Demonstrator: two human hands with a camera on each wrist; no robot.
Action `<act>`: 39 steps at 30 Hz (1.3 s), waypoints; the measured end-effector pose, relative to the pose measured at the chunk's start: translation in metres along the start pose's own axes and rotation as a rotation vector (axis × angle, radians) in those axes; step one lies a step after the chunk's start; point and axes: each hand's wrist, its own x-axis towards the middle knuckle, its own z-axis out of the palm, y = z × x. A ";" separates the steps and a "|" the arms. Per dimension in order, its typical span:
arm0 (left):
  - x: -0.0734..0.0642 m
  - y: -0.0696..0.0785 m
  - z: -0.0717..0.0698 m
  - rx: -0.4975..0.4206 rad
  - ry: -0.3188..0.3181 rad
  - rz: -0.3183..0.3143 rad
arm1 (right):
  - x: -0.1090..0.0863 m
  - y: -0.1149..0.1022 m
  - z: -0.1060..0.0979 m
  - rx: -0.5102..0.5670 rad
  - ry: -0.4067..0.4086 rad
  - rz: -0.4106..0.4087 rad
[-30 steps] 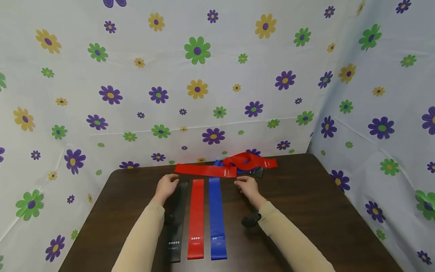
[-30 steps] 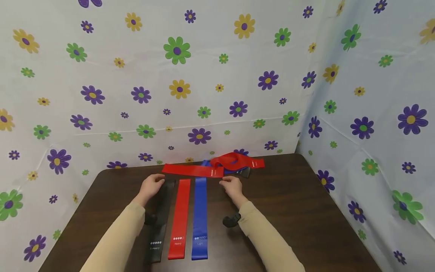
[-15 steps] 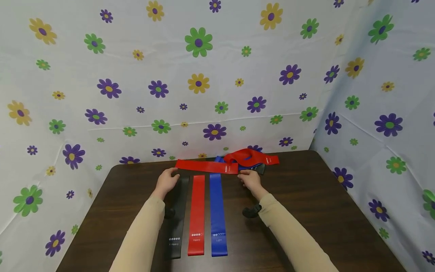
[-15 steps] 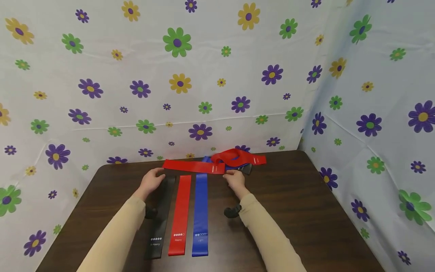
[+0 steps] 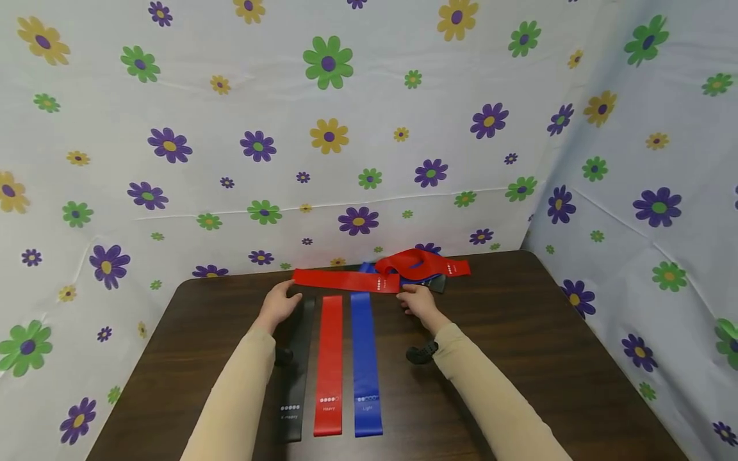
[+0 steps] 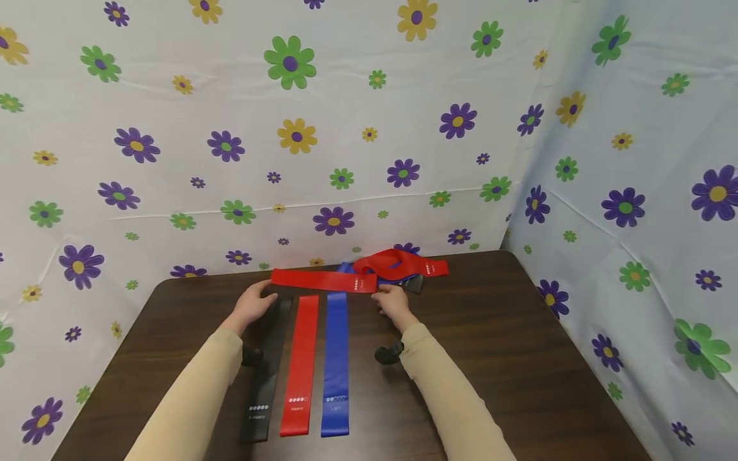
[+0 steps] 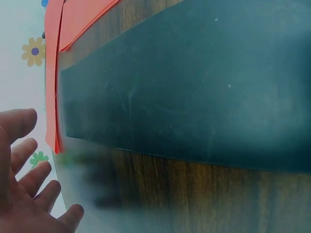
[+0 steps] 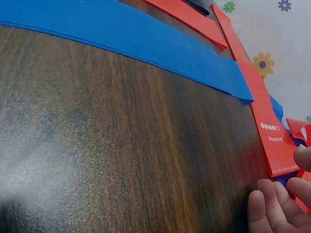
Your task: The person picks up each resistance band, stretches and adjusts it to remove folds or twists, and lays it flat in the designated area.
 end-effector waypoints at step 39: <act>0.022 0.014 -0.004 -0.208 -0.059 -0.101 | 0.001 -0.011 0.006 0.029 -0.130 0.046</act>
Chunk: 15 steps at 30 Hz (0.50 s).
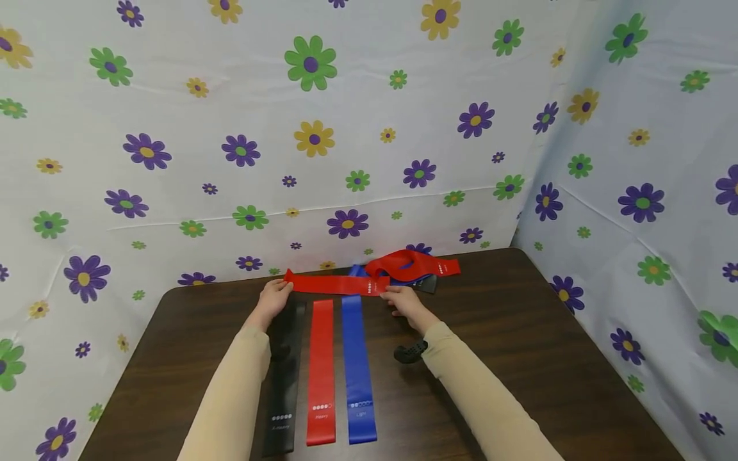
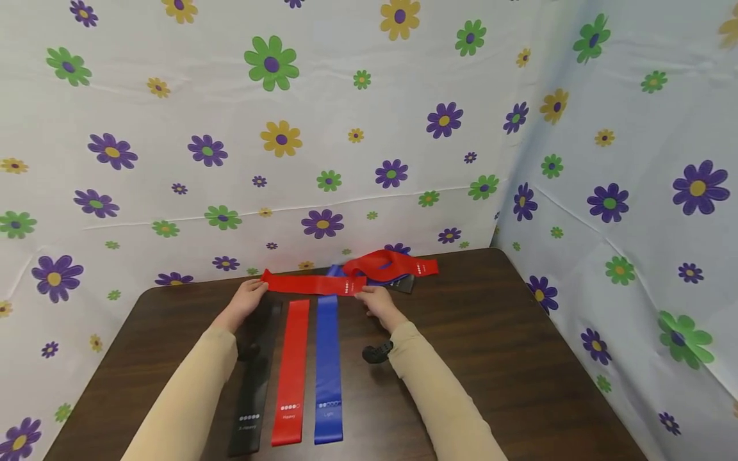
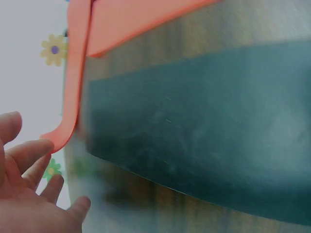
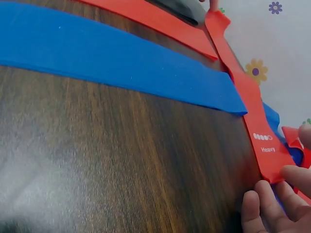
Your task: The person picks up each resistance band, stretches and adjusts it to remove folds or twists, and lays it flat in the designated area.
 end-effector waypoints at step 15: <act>-0.020 0.035 -0.024 -0.284 0.042 0.029 | -0.011 -0.005 0.003 0.122 -0.084 -0.051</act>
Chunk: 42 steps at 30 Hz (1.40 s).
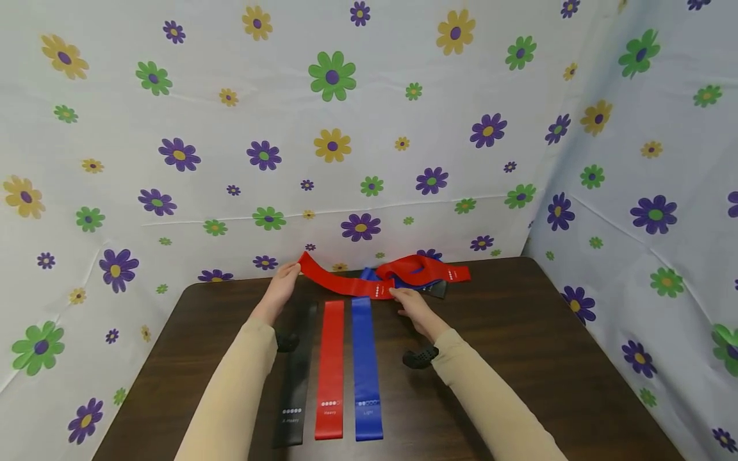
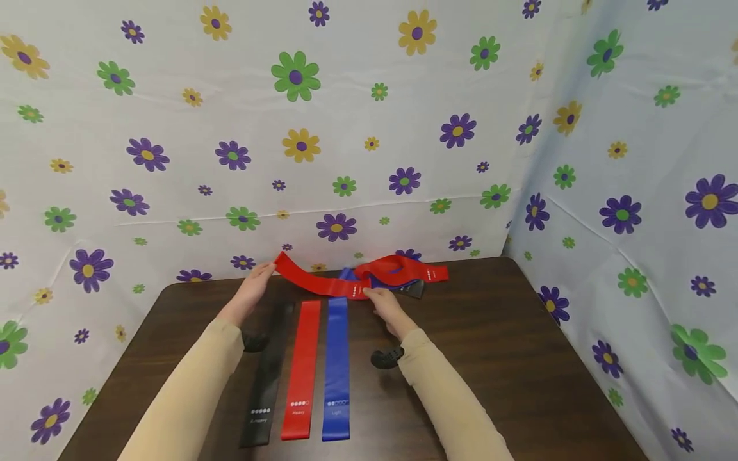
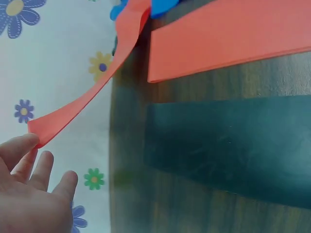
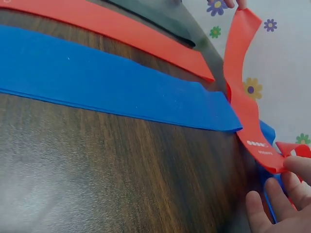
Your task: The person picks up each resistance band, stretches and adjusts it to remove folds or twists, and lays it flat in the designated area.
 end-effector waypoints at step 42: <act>-0.052 0.031 0.006 -0.294 -0.054 0.115 | -0.054 0.014 0.005 0.334 0.224 -0.014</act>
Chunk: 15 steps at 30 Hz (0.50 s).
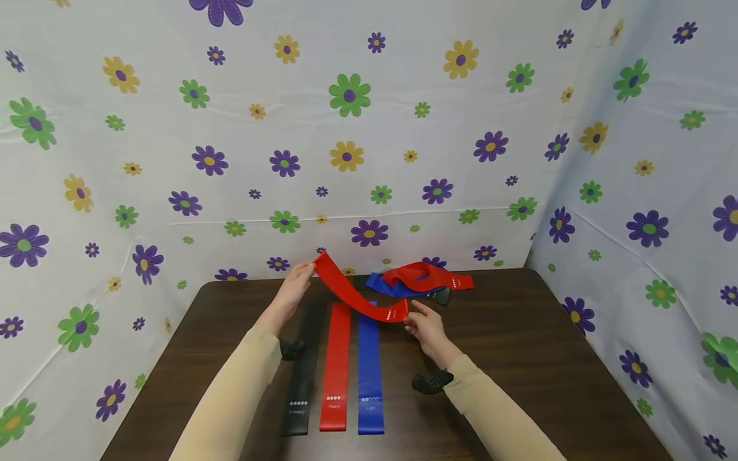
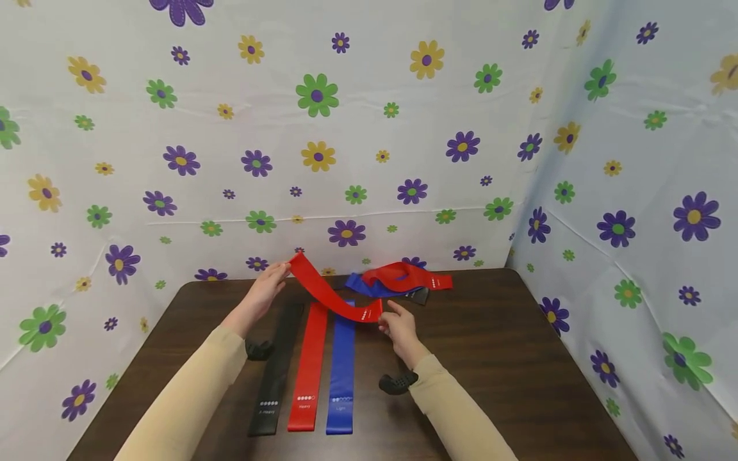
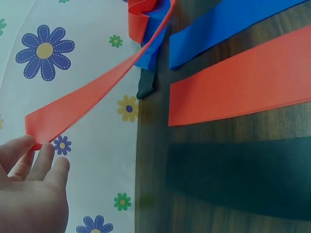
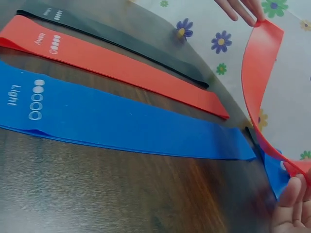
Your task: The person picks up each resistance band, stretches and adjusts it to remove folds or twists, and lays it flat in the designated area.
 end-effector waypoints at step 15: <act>-0.016 -0.003 0.002 0.004 -0.055 -0.016 | -0.026 0.005 -0.003 -0.031 -0.124 0.014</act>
